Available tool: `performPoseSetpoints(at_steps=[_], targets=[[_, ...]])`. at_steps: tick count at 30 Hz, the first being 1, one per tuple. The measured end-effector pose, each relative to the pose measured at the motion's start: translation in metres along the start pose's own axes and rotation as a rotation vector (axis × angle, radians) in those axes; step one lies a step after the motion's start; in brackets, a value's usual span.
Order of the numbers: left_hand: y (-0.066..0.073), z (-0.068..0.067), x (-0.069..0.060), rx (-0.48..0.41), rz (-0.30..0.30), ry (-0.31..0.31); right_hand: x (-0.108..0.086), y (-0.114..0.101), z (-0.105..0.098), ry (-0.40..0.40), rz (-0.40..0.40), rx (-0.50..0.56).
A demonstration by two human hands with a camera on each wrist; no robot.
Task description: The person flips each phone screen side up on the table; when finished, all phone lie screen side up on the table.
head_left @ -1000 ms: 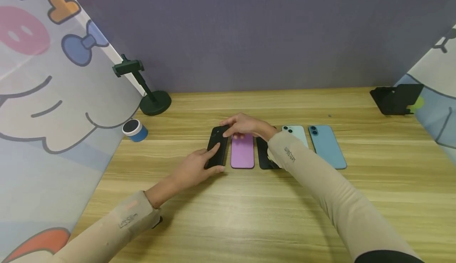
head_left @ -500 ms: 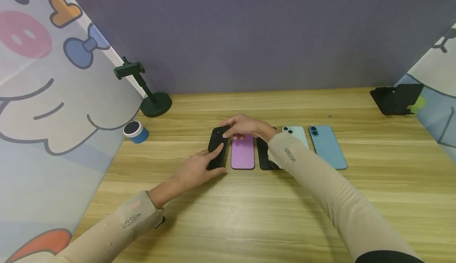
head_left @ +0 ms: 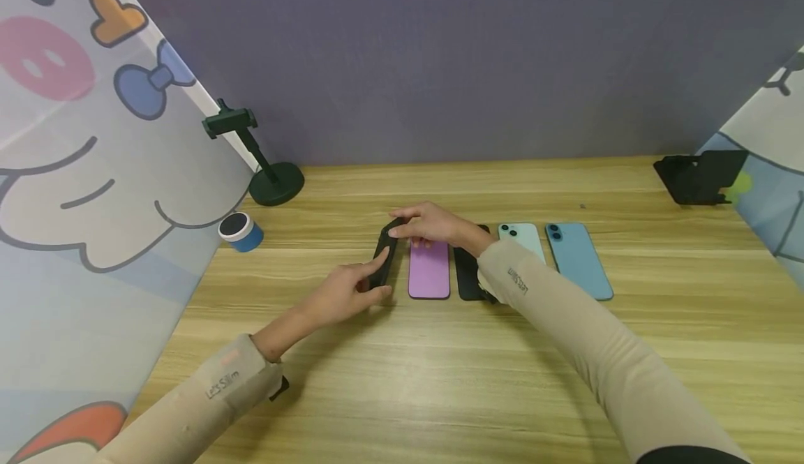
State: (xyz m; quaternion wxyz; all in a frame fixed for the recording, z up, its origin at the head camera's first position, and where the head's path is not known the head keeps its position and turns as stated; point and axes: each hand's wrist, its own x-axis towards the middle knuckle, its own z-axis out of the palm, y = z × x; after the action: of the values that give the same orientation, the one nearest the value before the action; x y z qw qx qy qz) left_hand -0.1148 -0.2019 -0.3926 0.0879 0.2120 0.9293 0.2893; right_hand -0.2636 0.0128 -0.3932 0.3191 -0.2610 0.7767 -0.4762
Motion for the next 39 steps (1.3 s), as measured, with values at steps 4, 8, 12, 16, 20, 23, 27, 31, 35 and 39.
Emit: performPoseSetpoints(at_steps=[4,8,12,16,20,23,27,31,35,39], targets=[[-0.001,-0.002,-0.002,-0.044,-0.013,-0.006,0.000,0.000,0.001,0.013,-0.017,-0.004],[-0.004,-0.004,-0.004,-0.083,-0.025,-0.002,0.001,0.000,0.002,0.017,-0.030,-0.012],[-0.004,-0.007,-0.006,-0.114,-0.034,0.004,0.001,-0.002,0.003,0.006,-0.047,-0.012],[-0.003,-0.012,-0.007,-0.120,-0.042,0.004,0.000,-0.004,0.003,0.002,-0.051,-0.004],[-0.003,-0.016,-0.009,-0.091,-0.035,0.010,0.000,-0.005,0.003,0.011,-0.042,0.001],[-0.002,-0.020,-0.009,-0.049,-0.036,0.017,0.001,-0.006,0.004,0.013,-0.047,0.006],[-0.003,-0.026,-0.009,-0.028,-0.088,0.008,0.001,-0.005,0.003,0.018,-0.056,0.018],[-0.010,-0.032,-0.011,-0.080,-0.161,0.000,-0.003,-0.006,0.001,0.030,-0.053,0.030],[-0.018,-0.032,-0.015,-0.197,-0.224,0.041,-0.008,-0.006,-0.002,0.038,-0.041,0.032],[-0.025,-0.029,-0.016,-0.371,-0.278,0.094,-0.013,-0.004,-0.004,0.044,-0.013,0.020]])
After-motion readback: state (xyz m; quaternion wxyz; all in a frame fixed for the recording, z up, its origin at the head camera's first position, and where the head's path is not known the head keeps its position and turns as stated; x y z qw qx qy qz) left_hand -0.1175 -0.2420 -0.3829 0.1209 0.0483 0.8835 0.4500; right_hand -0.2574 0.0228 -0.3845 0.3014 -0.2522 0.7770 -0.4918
